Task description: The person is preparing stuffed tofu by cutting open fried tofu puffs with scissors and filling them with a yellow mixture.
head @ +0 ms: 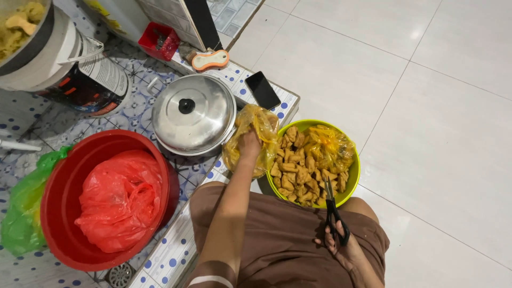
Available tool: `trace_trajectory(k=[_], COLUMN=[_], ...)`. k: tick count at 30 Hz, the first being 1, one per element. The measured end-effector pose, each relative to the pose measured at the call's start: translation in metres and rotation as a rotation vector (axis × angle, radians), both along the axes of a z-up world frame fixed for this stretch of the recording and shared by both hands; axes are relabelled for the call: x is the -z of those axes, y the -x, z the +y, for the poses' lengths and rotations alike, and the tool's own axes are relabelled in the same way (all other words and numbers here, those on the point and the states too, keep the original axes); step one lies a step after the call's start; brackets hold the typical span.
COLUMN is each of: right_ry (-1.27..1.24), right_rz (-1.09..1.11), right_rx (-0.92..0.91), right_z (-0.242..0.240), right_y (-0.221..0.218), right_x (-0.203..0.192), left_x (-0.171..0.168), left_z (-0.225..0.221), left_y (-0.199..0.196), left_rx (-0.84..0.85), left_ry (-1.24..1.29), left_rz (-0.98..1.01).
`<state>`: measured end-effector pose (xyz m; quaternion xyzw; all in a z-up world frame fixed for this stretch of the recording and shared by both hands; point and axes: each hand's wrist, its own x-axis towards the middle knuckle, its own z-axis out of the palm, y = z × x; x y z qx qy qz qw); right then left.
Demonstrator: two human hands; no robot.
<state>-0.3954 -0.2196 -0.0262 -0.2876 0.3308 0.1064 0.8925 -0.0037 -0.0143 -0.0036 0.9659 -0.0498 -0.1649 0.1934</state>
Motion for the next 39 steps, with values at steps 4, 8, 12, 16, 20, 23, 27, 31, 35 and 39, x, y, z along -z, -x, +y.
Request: trace_trajectory(k=[4, 8, 12, 16, 20, 23, 27, 31, 35, 39], right_ry=[0.007, -0.042, -0.042, -0.019, 0.005, 0.062, 0.158, 0.218, 0.213, 0.276], right_rz=[0.015, -0.008, -0.010, -0.017, 0.005, 0.035, -0.055, -0.059, -0.075, -0.135], right_rx=[0.005, 0.009, 0.001, -0.011, -0.015, -0.046, -0.103, -0.170, -0.214, -0.238], right_z=[0.000, 0.000, 0.002, 0.001, 0.001, 0.003, 0.006, 0.009, 0.016, 0.023], right_y=[0.000, 0.001, 0.000, 0.000, -0.001, -0.002, -0.002, 0.002, 0.004, 0.003], right_x=[-0.004, 0.004, 0.005, 0.004, 0.004, -0.001, -0.006, -0.013, -0.023, -0.040], left_x=[0.000, -0.039, -0.019, -0.019, -0.037, -0.094, -0.081, -0.074, -0.076, -0.045], left_z=[0.001, 0.011, 0.025, 0.035, 0.042, 0.043, 0.060, 0.062, 0.049, 0.040], left_y=[0.003, 0.025, 0.024, 0.024, 0.030, 0.056, 0.081, 0.119, 0.151, 0.166], left_rx=[0.040, 0.193, 0.313, 0.228, 0.105, -0.105, -0.329, -0.353, -0.343, -0.329], left_ry=[-0.110, -0.091, -0.157, -0.001, 0.110, 0.351, 0.908, 1.693, 1.898, 1.931], left_rz=[-0.088, -0.020, -0.104, -0.186, -0.152, 0.060, 0.270, 0.738, 0.951, 0.929])
